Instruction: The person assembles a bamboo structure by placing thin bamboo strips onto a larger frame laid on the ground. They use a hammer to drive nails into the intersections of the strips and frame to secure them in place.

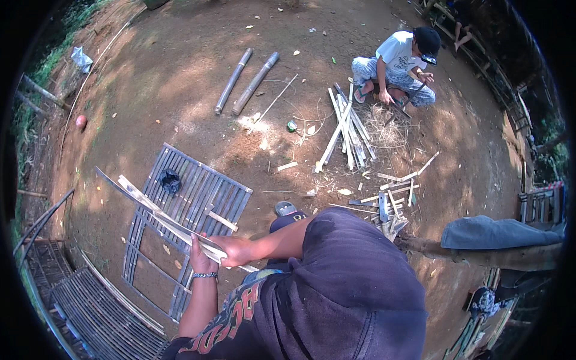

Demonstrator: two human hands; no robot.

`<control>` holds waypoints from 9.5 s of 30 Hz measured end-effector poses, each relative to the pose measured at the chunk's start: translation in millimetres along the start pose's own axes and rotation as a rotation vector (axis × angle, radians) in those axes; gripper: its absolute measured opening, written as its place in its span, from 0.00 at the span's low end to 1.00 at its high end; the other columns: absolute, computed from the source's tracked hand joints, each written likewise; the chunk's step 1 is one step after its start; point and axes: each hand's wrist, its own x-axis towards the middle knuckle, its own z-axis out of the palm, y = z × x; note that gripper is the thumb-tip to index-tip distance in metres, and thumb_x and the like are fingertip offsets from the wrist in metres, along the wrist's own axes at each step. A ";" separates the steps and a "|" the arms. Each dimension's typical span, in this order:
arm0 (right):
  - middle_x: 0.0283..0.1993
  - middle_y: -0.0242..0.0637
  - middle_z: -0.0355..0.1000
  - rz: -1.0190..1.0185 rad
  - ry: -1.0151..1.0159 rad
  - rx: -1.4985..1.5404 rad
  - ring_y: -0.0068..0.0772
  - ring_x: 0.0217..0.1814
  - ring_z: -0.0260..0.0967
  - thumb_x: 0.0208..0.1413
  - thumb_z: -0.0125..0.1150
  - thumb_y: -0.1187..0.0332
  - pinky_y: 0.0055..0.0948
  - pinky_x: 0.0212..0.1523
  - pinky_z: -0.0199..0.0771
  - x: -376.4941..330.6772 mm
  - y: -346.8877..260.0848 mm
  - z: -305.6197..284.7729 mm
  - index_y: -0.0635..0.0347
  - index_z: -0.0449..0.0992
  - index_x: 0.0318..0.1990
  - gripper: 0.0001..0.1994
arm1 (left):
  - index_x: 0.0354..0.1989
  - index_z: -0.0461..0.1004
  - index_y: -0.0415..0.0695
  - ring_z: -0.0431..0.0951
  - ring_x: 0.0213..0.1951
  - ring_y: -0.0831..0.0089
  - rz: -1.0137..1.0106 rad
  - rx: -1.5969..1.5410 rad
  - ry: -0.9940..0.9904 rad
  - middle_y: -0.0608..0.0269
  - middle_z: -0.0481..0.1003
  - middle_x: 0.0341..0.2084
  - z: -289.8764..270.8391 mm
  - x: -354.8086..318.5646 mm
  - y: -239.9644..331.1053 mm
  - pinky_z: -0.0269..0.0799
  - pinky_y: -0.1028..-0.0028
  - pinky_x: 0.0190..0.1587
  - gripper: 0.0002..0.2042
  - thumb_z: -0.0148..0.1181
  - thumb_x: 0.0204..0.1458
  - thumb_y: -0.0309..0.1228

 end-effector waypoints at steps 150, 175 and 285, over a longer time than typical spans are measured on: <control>0.49 0.42 0.76 0.316 -0.648 0.614 0.37 0.49 0.76 0.64 0.65 0.59 0.39 0.52 0.79 180.6 -331.4 816.5 0.64 0.65 0.66 0.29 | 0.50 0.79 0.40 0.81 0.39 0.77 0.324 -0.022 0.191 0.65 0.82 0.39 -800.7 -384.4 158.8 0.76 0.74 0.43 0.12 0.60 0.65 0.35; 0.52 0.42 0.76 0.274 -0.631 0.647 0.38 0.51 0.77 0.67 0.60 0.61 0.39 0.53 0.80 192.5 -338.8 809.5 0.59 0.61 0.71 0.28 | 0.56 0.71 0.40 0.84 0.40 0.70 0.248 -0.160 -0.030 0.55 0.82 0.45 -790.5 -391.6 190.3 0.81 0.71 0.42 0.15 0.59 0.65 0.33; 0.71 0.42 0.65 0.502 -1.029 0.767 0.41 0.72 0.63 0.66 0.59 0.69 0.49 0.71 0.65 140.3 -322.7 778.1 0.52 0.45 0.79 0.38 | 0.46 0.78 0.38 0.77 0.37 0.82 0.211 0.134 0.020 0.70 0.80 0.36 -802.5 -439.6 205.7 0.73 0.77 0.44 0.11 0.68 0.55 0.25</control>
